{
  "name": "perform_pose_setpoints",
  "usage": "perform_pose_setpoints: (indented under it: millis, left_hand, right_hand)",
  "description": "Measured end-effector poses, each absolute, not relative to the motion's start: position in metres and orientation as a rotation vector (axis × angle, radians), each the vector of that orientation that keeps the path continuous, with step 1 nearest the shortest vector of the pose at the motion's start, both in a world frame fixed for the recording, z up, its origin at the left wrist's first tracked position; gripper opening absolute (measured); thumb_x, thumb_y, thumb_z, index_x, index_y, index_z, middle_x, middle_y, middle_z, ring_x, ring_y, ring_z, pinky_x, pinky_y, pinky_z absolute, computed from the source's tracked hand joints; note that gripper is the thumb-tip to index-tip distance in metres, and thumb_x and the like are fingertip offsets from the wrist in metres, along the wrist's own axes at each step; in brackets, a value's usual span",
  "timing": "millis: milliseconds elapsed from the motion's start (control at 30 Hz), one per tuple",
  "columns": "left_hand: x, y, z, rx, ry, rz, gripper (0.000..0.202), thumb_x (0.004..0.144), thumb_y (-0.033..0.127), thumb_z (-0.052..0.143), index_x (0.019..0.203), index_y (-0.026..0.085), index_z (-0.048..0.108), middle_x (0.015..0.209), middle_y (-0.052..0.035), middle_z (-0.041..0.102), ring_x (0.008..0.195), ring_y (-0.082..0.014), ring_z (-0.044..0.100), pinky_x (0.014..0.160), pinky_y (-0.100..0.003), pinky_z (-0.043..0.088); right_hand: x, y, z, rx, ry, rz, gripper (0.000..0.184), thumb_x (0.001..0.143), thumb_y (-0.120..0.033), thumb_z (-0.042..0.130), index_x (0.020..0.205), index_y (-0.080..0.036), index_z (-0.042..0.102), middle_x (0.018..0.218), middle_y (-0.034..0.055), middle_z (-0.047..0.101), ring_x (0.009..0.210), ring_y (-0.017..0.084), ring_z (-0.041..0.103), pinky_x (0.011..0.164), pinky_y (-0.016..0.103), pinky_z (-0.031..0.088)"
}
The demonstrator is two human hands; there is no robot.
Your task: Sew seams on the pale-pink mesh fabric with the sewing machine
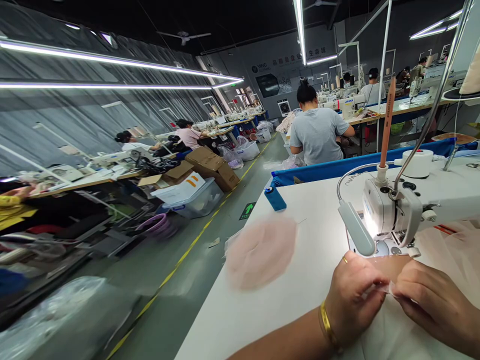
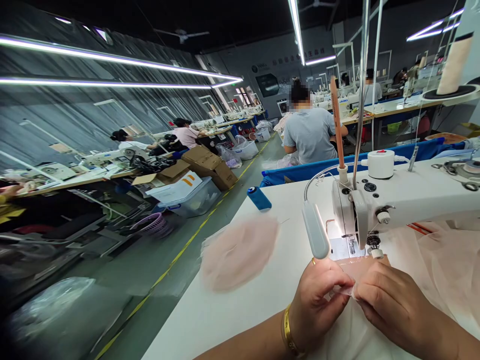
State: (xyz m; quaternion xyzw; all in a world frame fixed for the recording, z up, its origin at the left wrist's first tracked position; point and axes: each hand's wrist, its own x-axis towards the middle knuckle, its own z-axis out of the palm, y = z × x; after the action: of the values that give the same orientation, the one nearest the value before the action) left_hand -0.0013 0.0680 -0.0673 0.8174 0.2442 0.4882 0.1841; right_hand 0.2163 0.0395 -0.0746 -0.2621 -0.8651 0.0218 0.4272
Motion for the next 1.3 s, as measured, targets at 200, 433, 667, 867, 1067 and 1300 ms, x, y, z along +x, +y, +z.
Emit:
perform_pose_setpoints:
  millis: [200,433,667,867,1067,1300]
  left_hand:
    - [-0.0018,0.066,-0.0644,2.291,0.703,1.388,0.015,0.09,0.01,0.065,0.099,0.023,0.065,0.086,-0.0017,0.076,0.077,-0.0177,0.069,0.082,-0.033,0.052]
    - [-0.0014,0.0656,-0.0637,2.317,0.706,1.43,0.015,0.094,0.015,0.065,0.106,0.023,0.07,0.088,-0.0033,0.073,0.076,-0.0172,0.067,0.078,-0.033,0.052]
    - [-0.0015,0.0656,-0.0644,2.318,0.738,1.429,0.01,0.095,0.016,0.067,0.1,0.022,0.071,0.085,-0.0028,0.071,0.077,-0.0175,0.065,0.078,-0.032,0.05]
    - [-0.0022,0.0668,-0.0625,2.313,0.745,1.414,0.006,0.097,0.018,0.066,0.097,0.022,0.071,0.085,-0.0022,0.07,0.078,-0.0169,0.064,0.079,-0.032,0.049]
    - [-0.0023,0.0665,-0.0667,2.306,0.74,1.401,0.007,0.095,0.016,0.066,0.094,0.022,0.069,0.084,-0.0022,0.07,0.077,-0.0169,0.064,0.079,-0.032,0.048]
    - [-0.0024,0.0673,-0.0669,2.327,0.708,1.417,0.005,0.094,0.016,0.066,0.093,0.021,0.066,0.083,-0.0022,0.07,0.075,-0.0164,0.063,0.078,-0.03,0.049]
  right_hand:
    - [0.2176,0.0395,-0.0731,-0.635,-2.168,0.037,0.02,0.1,0.0,0.053,0.11,-0.015,0.062,0.086,0.0031,0.066,0.078,0.016,0.058,0.071,0.03,0.049]
    - [0.2179,0.0392,-0.0684,-0.644,-2.18,0.046,0.021,0.101,0.0,0.051,0.111,-0.015,0.061,0.086,0.0033,0.067,0.077,0.015,0.058,0.072,0.029,0.048]
    - [0.2149,0.0395,-0.066,-0.644,-2.177,0.034,0.021,0.102,-0.001,0.051,0.111,-0.016,0.061,0.084,0.0028,0.067,0.076,0.015,0.058,0.071,0.028,0.049]
    - [0.2164,0.0389,-0.0698,-0.651,-2.183,0.035,0.02,0.102,-0.002,0.051,0.111,-0.017,0.061,0.084,0.0027,0.065,0.076,0.015,0.058,0.071,0.028,0.049]
    - [0.2184,0.0392,-0.0755,-0.653,-2.186,0.057,0.02,0.101,-0.002,0.054,0.112,-0.018,0.061,0.085,0.0025,0.067,0.076,0.016,0.06,0.071,0.03,0.049]
    - [0.2166,0.0396,-0.0721,-0.766,-2.164,0.093,0.033,0.102,-0.011,0.055,0.133,-0.022,0.058,0.1,0.0038,0.07,0.089,0.019,0.065,0.085,0.033,0.053]
